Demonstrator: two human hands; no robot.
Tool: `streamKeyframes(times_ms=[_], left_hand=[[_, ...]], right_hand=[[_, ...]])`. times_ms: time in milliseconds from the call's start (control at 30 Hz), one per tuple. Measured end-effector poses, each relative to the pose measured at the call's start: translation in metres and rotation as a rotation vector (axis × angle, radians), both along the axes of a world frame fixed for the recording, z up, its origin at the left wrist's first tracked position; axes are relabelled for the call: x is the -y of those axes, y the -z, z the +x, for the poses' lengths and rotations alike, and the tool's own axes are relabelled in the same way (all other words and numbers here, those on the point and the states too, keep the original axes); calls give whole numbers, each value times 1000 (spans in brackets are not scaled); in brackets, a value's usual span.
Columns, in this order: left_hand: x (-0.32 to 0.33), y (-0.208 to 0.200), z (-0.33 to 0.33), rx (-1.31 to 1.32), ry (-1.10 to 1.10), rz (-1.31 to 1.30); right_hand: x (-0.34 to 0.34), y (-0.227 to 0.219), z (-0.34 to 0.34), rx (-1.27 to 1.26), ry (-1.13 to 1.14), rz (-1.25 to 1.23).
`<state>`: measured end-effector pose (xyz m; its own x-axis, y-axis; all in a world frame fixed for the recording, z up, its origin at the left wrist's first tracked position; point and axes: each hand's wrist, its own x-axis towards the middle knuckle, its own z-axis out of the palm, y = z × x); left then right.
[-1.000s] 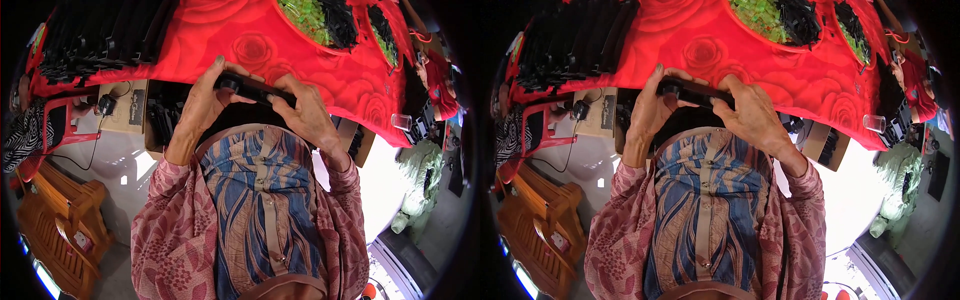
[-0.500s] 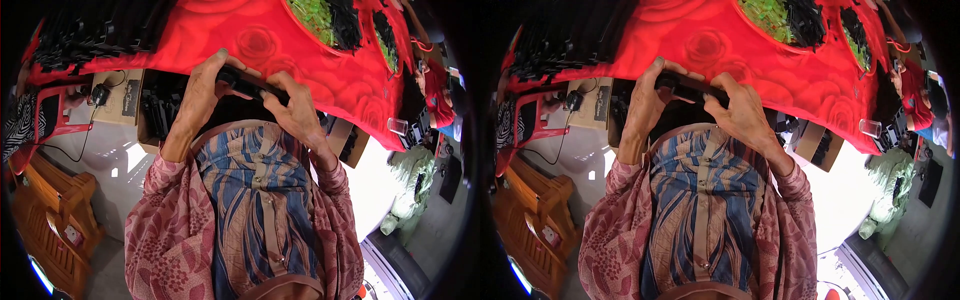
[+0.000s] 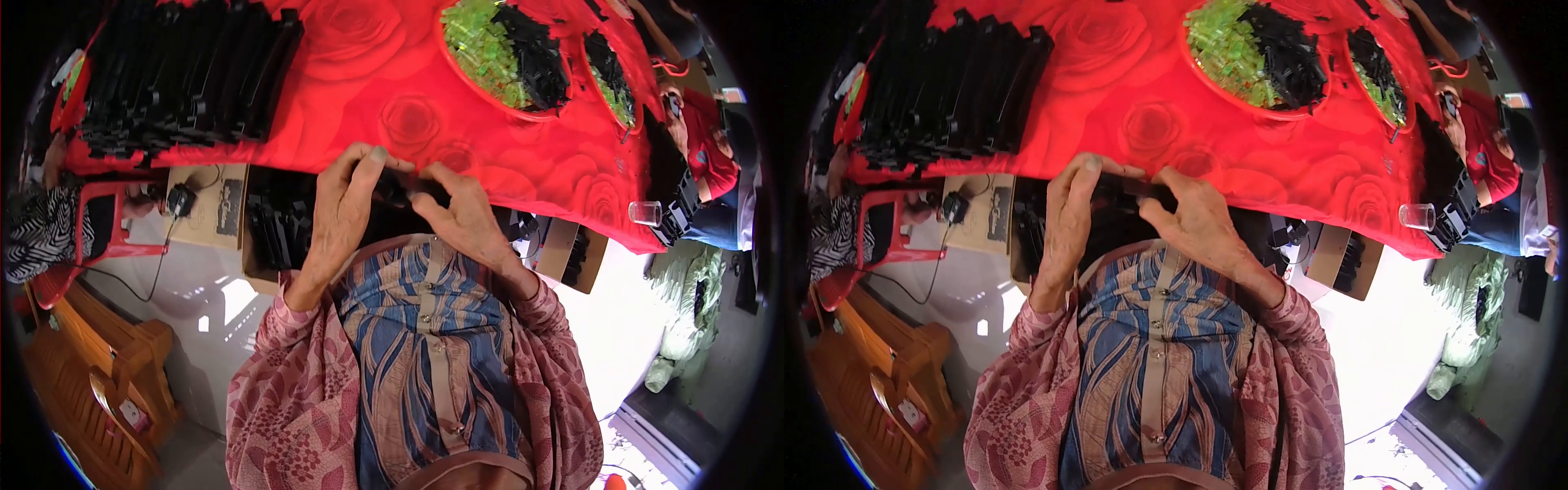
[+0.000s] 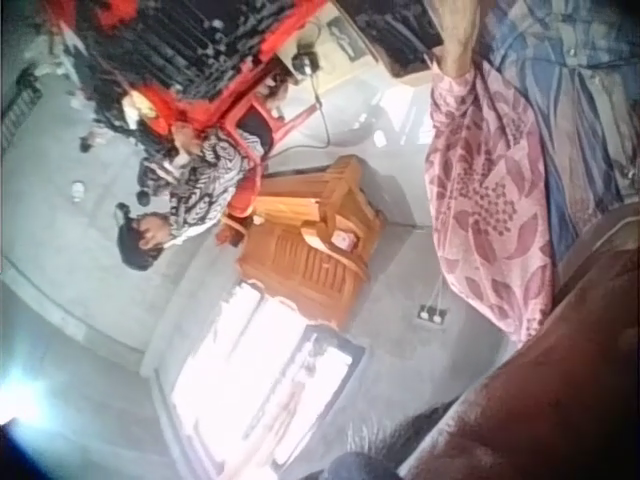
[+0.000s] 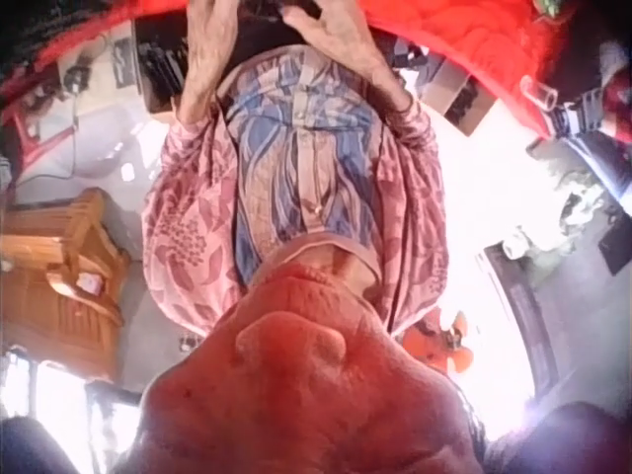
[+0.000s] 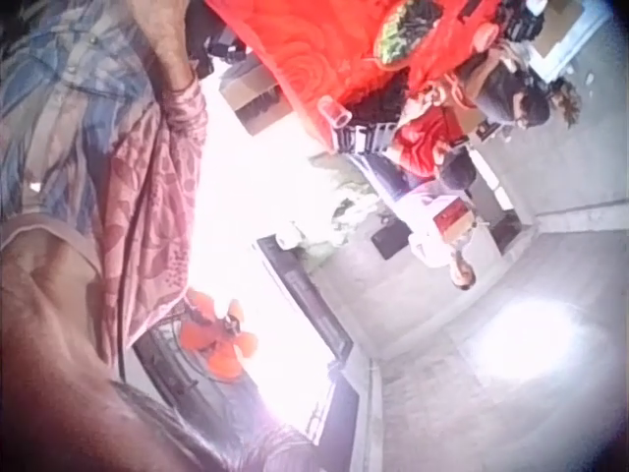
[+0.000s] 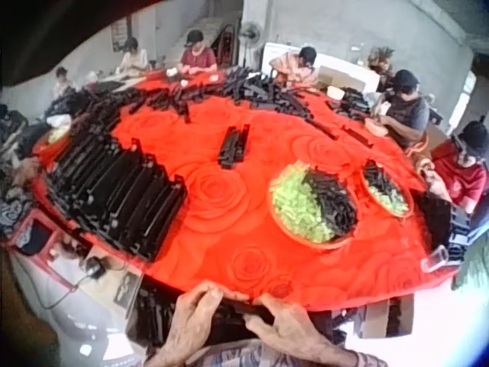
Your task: The person assembles small plastic components and plastic strips by hand at a workshop table, taking them from a cardboard box.
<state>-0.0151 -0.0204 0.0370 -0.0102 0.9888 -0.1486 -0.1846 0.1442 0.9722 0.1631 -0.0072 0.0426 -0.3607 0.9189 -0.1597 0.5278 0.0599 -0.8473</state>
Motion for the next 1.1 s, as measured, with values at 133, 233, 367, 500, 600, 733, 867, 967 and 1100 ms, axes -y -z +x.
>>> streamKeyframes(times_ms=[133, 233, 367, 500, 600, 733, 867, 967, 1100], left_hand=[[2, -17, 11, -125, -19, -22], [6, -15, 10, -121, -32, 0], [5, -23, 14, -228, -35, -7], [-5, -33, 20, -274, 14, 11], [-10, -37, 27, -272, 2, 99], [-23, -29, 32, -238, 12, 105], [-43, -9, 26, 112, 12, -16], [-42, -2, 19, 229, 7, -21], [-38, 3, 16, 275, 2, -60]], right_hand=[[8, 19, -1, -66, 89, 143], [10, 18, -7, -102, 140, 169], [6, 19, -4, -94, 165, 49], [2, 14, 4, -162, 181, 63], [-5, 5, 6, -166, 219, 161], [-19, -10, 19, -47, 179, 92], [-38, -6, 38, -252, 102, 109], [-48, -18, 55, -362, 19, 1], [-43, -24, 47, -250, -22, -141]])
